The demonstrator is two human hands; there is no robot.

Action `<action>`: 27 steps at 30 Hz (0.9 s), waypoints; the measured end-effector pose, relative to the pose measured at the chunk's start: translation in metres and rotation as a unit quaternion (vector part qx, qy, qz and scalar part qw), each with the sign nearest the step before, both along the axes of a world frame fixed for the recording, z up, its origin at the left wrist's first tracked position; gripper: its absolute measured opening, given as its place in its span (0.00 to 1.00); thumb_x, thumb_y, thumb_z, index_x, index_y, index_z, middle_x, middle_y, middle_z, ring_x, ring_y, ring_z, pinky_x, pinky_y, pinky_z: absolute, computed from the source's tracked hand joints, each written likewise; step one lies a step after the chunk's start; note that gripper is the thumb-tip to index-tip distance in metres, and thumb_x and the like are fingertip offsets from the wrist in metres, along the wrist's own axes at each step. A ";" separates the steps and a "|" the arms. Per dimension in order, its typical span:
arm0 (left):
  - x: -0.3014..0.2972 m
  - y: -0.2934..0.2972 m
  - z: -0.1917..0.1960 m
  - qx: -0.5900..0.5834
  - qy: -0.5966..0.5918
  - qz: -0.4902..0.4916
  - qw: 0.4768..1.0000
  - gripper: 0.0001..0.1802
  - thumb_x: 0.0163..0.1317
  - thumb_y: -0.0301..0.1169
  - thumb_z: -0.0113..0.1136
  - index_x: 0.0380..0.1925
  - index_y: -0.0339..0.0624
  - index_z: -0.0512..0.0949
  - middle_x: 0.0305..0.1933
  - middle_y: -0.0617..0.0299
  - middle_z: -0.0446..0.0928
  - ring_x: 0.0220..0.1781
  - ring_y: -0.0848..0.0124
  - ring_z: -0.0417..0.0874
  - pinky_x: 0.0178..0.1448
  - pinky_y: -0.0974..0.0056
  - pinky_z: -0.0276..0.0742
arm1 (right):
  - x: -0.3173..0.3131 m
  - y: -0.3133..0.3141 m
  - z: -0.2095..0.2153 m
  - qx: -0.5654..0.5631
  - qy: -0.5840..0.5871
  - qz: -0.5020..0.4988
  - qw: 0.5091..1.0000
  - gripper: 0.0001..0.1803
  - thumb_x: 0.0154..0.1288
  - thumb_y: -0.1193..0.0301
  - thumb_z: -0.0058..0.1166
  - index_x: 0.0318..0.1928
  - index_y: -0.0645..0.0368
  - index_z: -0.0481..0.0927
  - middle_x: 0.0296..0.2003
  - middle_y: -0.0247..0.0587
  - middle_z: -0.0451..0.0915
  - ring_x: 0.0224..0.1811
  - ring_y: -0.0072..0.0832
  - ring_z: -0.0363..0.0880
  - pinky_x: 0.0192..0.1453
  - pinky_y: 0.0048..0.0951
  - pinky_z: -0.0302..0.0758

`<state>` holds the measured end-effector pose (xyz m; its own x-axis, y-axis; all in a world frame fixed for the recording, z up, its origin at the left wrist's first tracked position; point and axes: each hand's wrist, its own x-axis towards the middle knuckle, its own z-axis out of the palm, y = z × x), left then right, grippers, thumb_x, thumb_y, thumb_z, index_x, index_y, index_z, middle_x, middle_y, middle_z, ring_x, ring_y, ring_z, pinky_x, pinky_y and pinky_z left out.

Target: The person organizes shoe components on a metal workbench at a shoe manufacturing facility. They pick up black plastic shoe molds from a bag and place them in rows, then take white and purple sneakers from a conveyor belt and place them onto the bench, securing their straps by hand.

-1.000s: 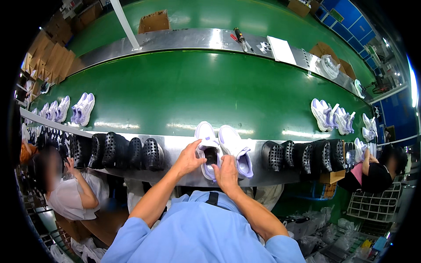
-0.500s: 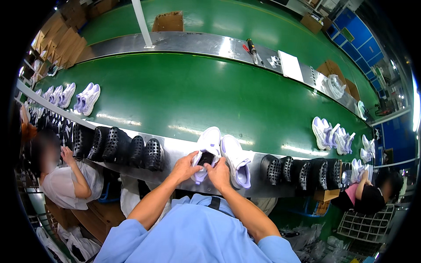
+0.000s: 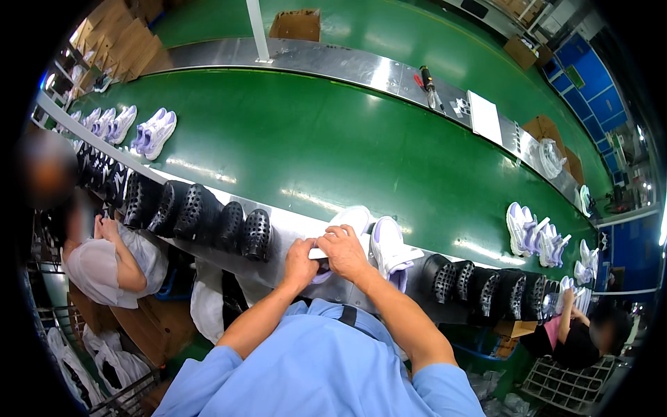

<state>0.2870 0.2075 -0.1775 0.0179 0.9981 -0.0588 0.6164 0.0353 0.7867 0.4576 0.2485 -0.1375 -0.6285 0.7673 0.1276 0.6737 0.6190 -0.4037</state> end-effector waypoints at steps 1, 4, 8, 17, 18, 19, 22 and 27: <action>-0.003 -0.003 -0.007 0.016 -0.012 0.005 1.000 0.25 0.49 0.21 0.69 0.51 0.42 0.83 0.41 0.43 0.79 0.46 0.43 0.82 0.51 0.46 0.79 | -0.008 0.002 0.011 -0.007 -0.003 0.010 1.000 0.20 0.53 0.81 0.55 0.48 0.57 0.82 0.50 0.42 0.84 0.65 0.44 0.76 0.69 0.49 0.69; -0.009 -0.003 -0.005 -0.008 -0.035 0.003 0.999 0.31 0.51 0.22 0.72 0.58 0.40 0.78 0.40 0.43 0.79 0.47 0.42 0.82 0.51 0.45 0.78 | -0.014 -0.003 0.011 -0.024 0.170 -0.079 0.982 0.21 0.52 0.82 0.55 0.49 0.59 0.82 0.52 0.46 0.83 0.66 0.47 0.75 0.69 0.50 0.70; -0.013 -0.003 0.016 -0.091 -0.024 -0.010 0.995 0.34 0.56 0.26 0.74 0.64 0.45 0.74 0.43 0.42 0.79 0.50 0.43 0.82 0.55 0.45 0.78 | 0.005 -0.023 0.026 0.056 0.178 -0.235 0.954 0.16 0.57 0.80 0.60 0.47 0.60 0.82 0.47 0.46 0.82 0.54 0.47 0.79 0.57 0.46 0.77; 0.015 0.038 0.069 0.154 0.073 -0.186 0.968 0.19 0.54 0.24 0.70 0.48 0.47 0.85 0.53 0.51 0.78 0.54 0.51 0.79 0.56 0.50 0.79 | 0.013 -0.030 0.003 -0.218 0.407 -0.422 0.780 0.09 0.76 0.69 0.55 0.40 0.64 0.79 0.28 0.46 0.83 0.25 0.33 0.82 0.32 0.33 0.81; 0.015 0.042 0.065 0.181 0.086 -0.220 0.955 0.17 0.54 0.24 0.68 0.45 0.46 0.85 0.50 0.53 0.79 0.53 0.53 0.79 0.54 0.51 0.79 | 0.011 -0.031 0.006 -0.255 0.455 -0.437 0.733 0.10 0.77 0.69 0.54 0.39 0.64 0.79 0.26 0.45 0.83 0.24 0.31 0.83 0.31 0.31 0.81; 0.012 0.047 0.060 0.208 0.099 -0.252 0.940 0.14 0.54 0.25 0.67 0.42 0.45 0.85 0.47 0.54 0.80 0.51 0.54 0.79 0.53 0.53 0.79 | 0.013 -0.031 0.003 -0.266 0.470 -0.461 0.704 0.12 0.78 0.68 0.52 0.40 0.66 0.78 0.24 0.44 0.83 0.21 0.27 0.82 0.27 0.30 0.81; 0.000 0.046 0.055 0.256 0.126 -0.348 0.893 0.08 0.54 0.26 0.63 0.35 0.42 0.83 0.40 0.58 0.79 0.48 0.57 0.79 0.50 0.55 0.77 | 0.023 -0.029 -0.003 -0.281 0.485 -0.495 0.664 0.12 0.78 0.68 0.51 0.41 0.67 0.77 0.24 0.45 0.83 0.22 0.27 0.83 0.26 0.30 0.81; 0.005 0.040 0.059 0.249 0.175 -0.386 0.871 0.04 0.55 0.27 0.61 0.32 0.42 0.81 0.37 0.58 0.77 0.45 0.59 0.78 0.48 0.57 0.75 | 0.018 -0.028 0.002 -0.288 0.481 -0.461 0.688 0.12 0.78 0.69 0.51 0.42 0.68 0.77 0.26 0.46 0.83 0.22 0.28 0.83 0.26 0.30 0.82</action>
<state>0.2923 0.2474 -0.1185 0.7636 0.5990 0.2411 0.5098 -0.7884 0.3443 0.4758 0.2200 -0.1359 0.3210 0.8809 -0.3478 -0.0786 -0.3412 -0.9367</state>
